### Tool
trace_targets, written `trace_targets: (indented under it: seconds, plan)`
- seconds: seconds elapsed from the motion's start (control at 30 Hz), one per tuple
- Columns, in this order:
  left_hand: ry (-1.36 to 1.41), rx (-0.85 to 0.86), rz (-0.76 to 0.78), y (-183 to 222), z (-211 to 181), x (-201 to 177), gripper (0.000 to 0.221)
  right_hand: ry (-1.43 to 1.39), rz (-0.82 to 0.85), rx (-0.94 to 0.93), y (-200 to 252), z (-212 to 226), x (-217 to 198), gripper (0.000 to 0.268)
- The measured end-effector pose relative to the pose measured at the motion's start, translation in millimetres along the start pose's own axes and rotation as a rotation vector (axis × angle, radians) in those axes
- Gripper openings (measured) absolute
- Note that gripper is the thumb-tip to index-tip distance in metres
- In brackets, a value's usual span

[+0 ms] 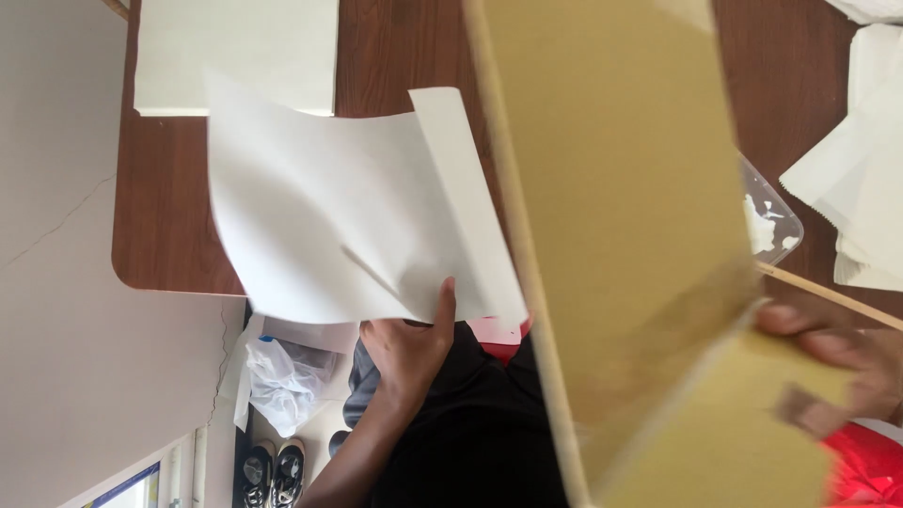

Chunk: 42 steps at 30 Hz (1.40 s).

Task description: Folding a white sheet around a template and applying glue with a brush to assemble the bottom of a bag.

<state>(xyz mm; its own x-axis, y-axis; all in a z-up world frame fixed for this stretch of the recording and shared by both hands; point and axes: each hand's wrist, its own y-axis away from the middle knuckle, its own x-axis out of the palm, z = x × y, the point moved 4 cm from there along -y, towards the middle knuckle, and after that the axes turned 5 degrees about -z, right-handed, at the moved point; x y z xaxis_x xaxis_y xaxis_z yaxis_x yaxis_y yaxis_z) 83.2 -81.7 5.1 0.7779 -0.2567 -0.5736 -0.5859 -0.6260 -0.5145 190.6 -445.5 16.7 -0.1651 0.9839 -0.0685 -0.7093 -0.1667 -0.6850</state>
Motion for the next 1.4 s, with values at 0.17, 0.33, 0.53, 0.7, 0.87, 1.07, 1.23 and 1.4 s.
trace_targets:
  seconds: [0.17,0.33,0.53,0.7,0.87,1.07,1.23,1.4]
  plan:
    - [-0.114,-0.174,0.08,21.9,24.4,-1.6,0.066,-0.07,-0.699,0.392,-57.1,96.1,171.0,0.027]
    - [0.137,-0.288,0.189,27.0,45.4,-30.7,0.066,-0.066,-0.556,0.354,-40.8,62.1,203.5,0.021]
    - [0.468,-0.442,0.236,9.6,53.7,-42.4,0.072,0.2,-0.275,0.232,-45.5,45.2,188.3,0.02]
    - [0.408,-0.691,0.069,-31.0,61.9,-60.1,0.048,0.294,-0.173,0.159,-50.5,34.0,176.5,0.016]
    - [0.414,-0.998,-0.323,-19.9,78.5,-57.4,0.041,0.27,-0.109,0.161,-55.9,22.8,175.3,0.014]
    - [0.53,-1.014,-0.376,10.3,62.6,-38.3,0.049,0.323,-0.068,0.113,-78.5,33.0,180.7,0.013]
    - [0.584,-0.896,-0.219,-4.1,51.7,-44.8,0.041,0.304,0.063,0.185,-80.5,16.9,187.9,0.017]
    - [0.422,-0.687,-0.12,-25.6,48.8,-64.6,0.038,0.354,0.229,0.218,-84.4,9.4,183.2,0.023]
